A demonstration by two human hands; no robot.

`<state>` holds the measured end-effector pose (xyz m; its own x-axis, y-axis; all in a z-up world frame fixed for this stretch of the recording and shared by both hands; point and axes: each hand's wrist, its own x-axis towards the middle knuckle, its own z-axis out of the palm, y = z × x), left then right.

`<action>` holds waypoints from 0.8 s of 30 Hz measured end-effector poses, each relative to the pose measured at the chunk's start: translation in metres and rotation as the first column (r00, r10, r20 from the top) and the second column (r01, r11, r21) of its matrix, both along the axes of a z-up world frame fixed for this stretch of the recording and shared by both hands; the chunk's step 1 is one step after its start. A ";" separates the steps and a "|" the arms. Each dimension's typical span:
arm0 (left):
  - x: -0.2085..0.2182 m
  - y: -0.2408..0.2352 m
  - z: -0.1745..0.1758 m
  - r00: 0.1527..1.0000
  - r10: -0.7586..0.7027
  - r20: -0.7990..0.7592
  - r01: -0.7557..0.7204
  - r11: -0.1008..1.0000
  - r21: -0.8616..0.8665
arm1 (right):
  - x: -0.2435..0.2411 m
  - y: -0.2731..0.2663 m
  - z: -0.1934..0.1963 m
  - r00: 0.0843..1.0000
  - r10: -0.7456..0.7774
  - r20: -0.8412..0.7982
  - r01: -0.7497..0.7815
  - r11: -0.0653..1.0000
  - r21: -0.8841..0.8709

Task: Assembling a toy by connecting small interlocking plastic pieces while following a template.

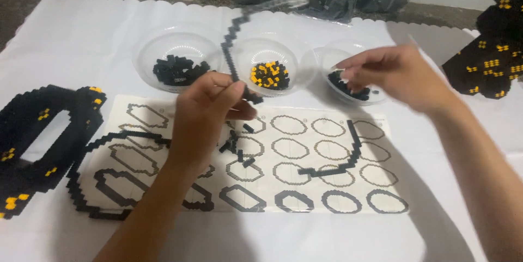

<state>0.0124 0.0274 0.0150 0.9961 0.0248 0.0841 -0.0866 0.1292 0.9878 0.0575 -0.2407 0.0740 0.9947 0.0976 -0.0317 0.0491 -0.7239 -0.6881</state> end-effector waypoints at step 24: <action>-0.010 -0.032 -0.030 0.919 -0.382 -0.098 0.382 0.924 -0.025 | -0.085 0.064 -0.084 0.999 -0.055 -0.002 0.047 0.845 0.533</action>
<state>0.0019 -0.0042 -0.0146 0.9331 -0.3593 -0.0143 0.0685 0.1385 0.9880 -0.0276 -0.1769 -0.0097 0.9987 0.0449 0.0233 0.0338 -0.2479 -0.9682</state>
